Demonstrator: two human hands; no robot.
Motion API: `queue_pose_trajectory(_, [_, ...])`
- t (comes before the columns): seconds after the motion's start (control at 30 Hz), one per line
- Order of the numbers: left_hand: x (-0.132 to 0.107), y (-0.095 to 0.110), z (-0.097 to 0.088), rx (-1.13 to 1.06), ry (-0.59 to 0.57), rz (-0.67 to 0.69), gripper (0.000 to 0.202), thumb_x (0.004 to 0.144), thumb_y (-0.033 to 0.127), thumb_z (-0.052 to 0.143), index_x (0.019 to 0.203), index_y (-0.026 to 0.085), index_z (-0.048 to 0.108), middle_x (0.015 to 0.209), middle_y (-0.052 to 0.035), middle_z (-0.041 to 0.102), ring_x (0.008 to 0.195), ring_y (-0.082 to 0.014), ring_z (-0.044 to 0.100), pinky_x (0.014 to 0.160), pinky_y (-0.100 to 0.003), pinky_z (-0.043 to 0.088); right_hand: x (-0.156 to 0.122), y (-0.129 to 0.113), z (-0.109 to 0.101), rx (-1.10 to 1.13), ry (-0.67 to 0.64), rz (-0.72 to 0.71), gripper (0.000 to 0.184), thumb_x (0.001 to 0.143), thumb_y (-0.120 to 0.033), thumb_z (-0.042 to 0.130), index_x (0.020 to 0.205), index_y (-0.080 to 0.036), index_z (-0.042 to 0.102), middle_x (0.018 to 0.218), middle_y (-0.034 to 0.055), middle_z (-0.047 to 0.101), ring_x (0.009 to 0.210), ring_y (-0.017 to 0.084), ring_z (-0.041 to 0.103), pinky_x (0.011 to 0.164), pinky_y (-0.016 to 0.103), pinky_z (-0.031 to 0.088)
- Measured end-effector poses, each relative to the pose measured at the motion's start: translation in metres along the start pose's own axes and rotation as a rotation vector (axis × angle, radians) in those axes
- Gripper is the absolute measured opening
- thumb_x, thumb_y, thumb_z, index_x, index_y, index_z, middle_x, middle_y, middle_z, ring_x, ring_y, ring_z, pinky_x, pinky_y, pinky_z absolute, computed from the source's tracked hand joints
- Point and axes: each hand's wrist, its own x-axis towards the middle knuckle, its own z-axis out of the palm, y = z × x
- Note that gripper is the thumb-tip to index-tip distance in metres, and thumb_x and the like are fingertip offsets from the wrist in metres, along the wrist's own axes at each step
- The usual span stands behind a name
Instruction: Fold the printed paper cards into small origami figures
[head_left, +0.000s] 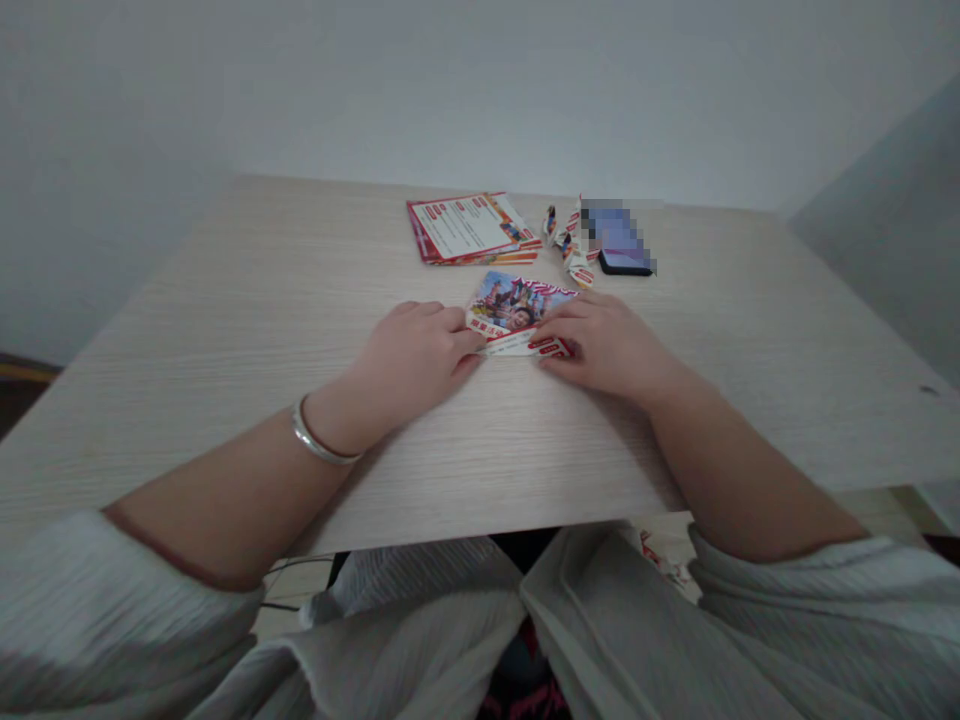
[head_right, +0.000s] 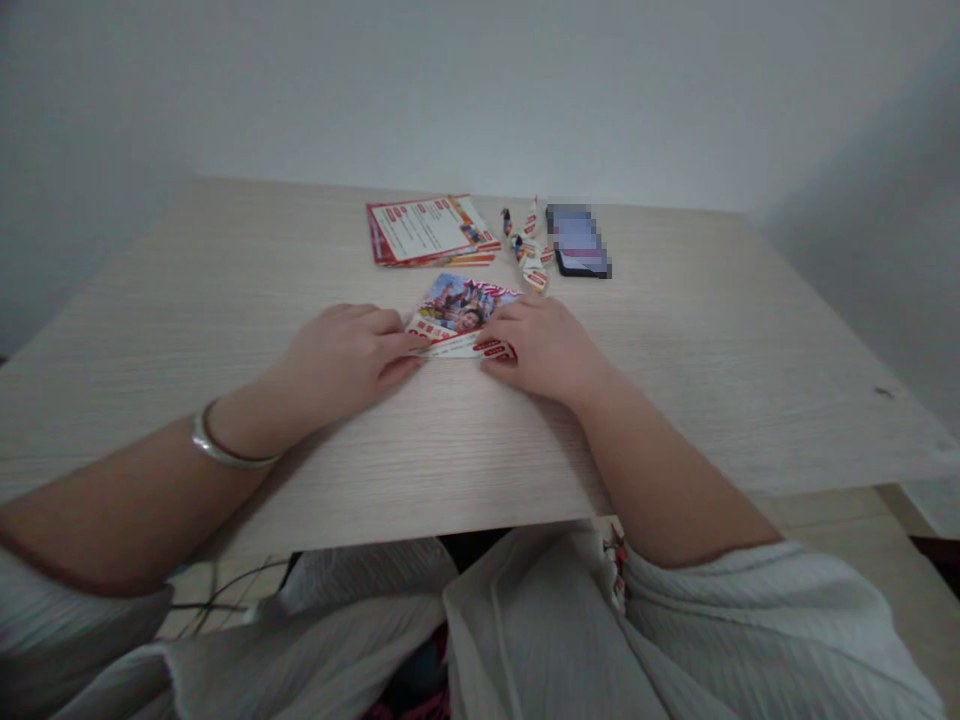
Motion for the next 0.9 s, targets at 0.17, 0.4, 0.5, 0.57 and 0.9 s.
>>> queue_pose_trajectory(0.17, [0.003, -0.002, 0.005, 0.004, 0.042, 0.038, 0.034, 0.107, 0.029, 0.049, 0.102, 0.017, 0.081, 0.098, -0.0122, 0.078, 0.094, -0.0298, 0.071, 0.079, -0.043, 0.05, 0.008, -0.016, 0.005, -0.037, 0.003, 0.051, 0.024, 0.099, -0.024, 0.06, 0.107, -0.019, 0.082, 0.113, 0.0098, 0.082, 0.107, 0.027, 0.07, 0.095, 0.04, 0.046])
queue_pose_trajectory(0.4, [0.007, 0.002, 0.001, 0.029, 0.013, 0.057, 0.028, 0.103, 0.024, 0.053, 0.096, 0.016, 0.078, 0.091, -0.0111, 0.079, 0.085, -0.0273, 0.072, 0.077, -0.042, 0.05, 0.012, -0.029, 0.009, -0.074, 0.058, 0.047, 0.023, 0.097, -0.024, 0.06, 0.109, -0.017, 0.078, 0.113, 0.0115, 0.081, 0.106, 0.029, 0.07, 0.091, 0.04, 0.047])
queue_pose_trajectory(0.5, [0.007, 0.002, 0.001, 0.017, 0.056, 0.051, 0.025, 0.101, 0.024, 0.054, 0.096, 0.017, 0.078, 0.09, -0.0104, 0.079, 0.084, -0.0257, 0.072, 0.076, -0.04, 0.049, 0.014, -0.032, 0.012, -0.072, 0.087, 0.04, 0.024, 0.1, -0.025, 0.055, 0.102, -0.019, 0.078, 0.105, 0.0109, 0.081, 0.103, 0.029, 0.069, 0.09, 0.04, 0.046])
queue_pose_trajectory(0.57, [0.006, 0.002, 0.002, -0.004, 0.094, 0.048, 0.025, 0.101, 0.024, 0.054, 0.095, 0.017, 0.077, 0.089, -0.01, 0.078, 0.083, -0.0247, 0.072, 0.075, -0.039, 0.048, 0.014, -0.034, 0.013, -0.059, 0.101, 0.038, 0.022, 0.099, -0.026, 0.056, 0.101, -0.02, 0.078, 0.104, 0.0105, 0.081, 0.102, 0.028, 0.069, 0.089, 0.039, 0.046])
queue_pose_trajectory(0.9, [0.005, 0.01, -0.004, -0.039, 0.213, 0.061, 0.035, 0.108, 0.029, 0.043, 0.097, 0.02, 0.075, 0.084, -0.0072, 0.074, 0.082, -0.0233, 0.068, 0.076, -0.04, 0.044, 0.018, -0.043, 0.014, 0.085, 0.205, 0.105, 0.016, 0.092, -0.023, 0.058, 0.092, -0.023, 0.074, 0.097, 0.0068, 0.079, 0.096, 0.026, 0.068, 0.085, 0.037, 0.047])
